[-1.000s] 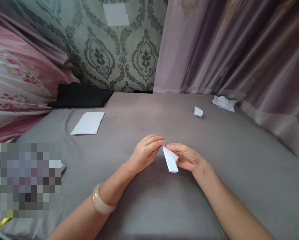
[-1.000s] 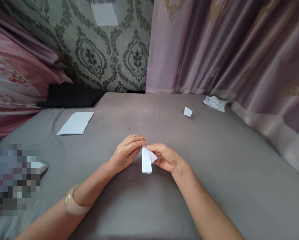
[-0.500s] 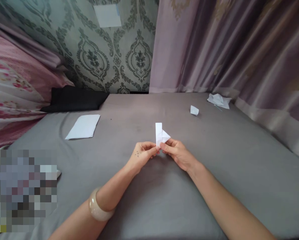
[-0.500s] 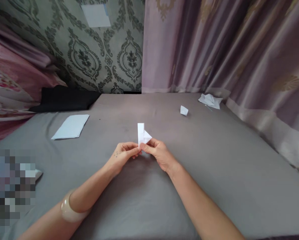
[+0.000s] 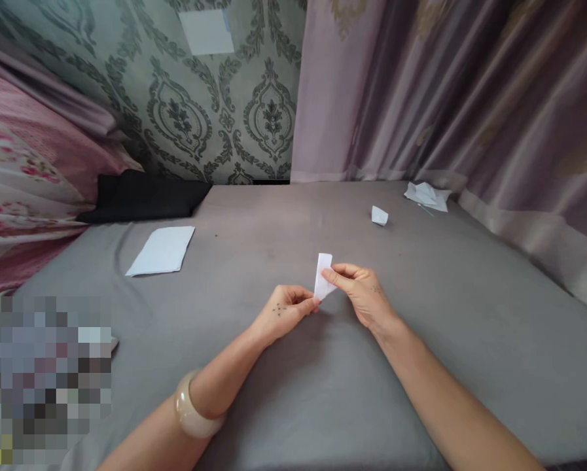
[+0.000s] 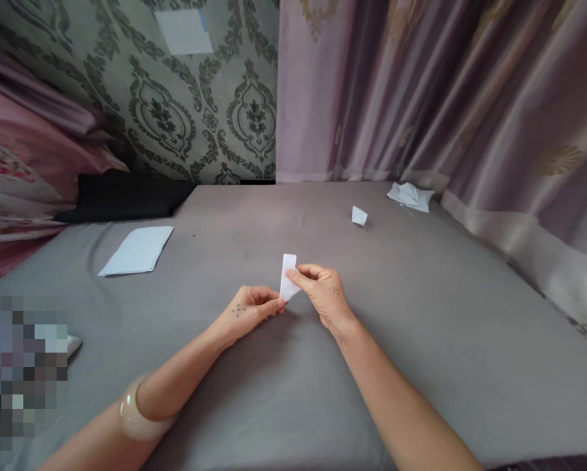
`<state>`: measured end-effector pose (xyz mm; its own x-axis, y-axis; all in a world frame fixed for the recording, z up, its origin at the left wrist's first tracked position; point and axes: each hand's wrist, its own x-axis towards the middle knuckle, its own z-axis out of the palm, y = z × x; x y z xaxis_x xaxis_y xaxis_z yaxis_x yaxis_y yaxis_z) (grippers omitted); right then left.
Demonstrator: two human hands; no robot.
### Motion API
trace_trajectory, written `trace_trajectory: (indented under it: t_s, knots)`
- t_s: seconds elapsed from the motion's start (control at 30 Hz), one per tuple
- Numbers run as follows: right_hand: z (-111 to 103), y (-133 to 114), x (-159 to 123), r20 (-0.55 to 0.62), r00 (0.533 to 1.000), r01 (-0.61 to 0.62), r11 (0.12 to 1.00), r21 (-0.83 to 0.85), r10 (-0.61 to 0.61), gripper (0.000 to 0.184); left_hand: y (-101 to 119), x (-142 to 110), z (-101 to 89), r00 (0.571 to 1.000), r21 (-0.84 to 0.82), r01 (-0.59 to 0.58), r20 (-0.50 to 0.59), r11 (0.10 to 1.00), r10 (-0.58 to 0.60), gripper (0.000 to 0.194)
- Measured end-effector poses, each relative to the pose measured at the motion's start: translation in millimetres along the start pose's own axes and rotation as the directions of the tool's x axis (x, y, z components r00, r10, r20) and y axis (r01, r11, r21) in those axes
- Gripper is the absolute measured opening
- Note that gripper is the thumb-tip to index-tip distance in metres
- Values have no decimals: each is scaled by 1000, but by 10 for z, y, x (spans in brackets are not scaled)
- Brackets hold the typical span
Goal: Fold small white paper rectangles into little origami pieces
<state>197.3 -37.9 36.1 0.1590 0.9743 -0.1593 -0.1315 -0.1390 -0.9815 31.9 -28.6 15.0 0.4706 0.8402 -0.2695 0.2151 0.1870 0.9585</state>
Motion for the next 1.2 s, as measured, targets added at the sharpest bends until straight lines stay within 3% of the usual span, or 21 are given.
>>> trace_trajectory:
  t_s: [0.1,0.17,0.27,0.33,0.4,0.53,0.77,1.2]
  knots:
    - [22,-21,-23,-42,998,50,998,-47,-52,27,27,-3,-23,999,-16,21,30,1000,-20,31]
    - [42,-27,-53,-40,995,86,992,-90,-90,25,63,-8,-33,1000,-116,2,3,993,-2,29]
    - [76,-35,-108,4,987,160,974,-158,-162,20,122,-14,-41,979,-301,-177,-155,937,135,31]
    - [103,-41,-140,34,978,210,955,-208,-207,18,143,-12,-46,943,-338,-294,-257,894,213,29]
    - [133,-40,-162,53,966,260,928,-266,-255,16,143,-4,-50,923,-340,-335,-306,879,233,23]
    - [185,-8,-188,63,917,388,845,-368,-394,13,107,18,-53,929,-373,-318,-307,872,208,18]
    - [225,45,-224,35,765,570,652,-500,-643,4,86,34,-40,929,-508,-324,-329,798,168,19]
    - [242,117,-260,185,654,660,434,-613,-733,20,52,50,-4,935,-573,-311,-328,758,136,21]
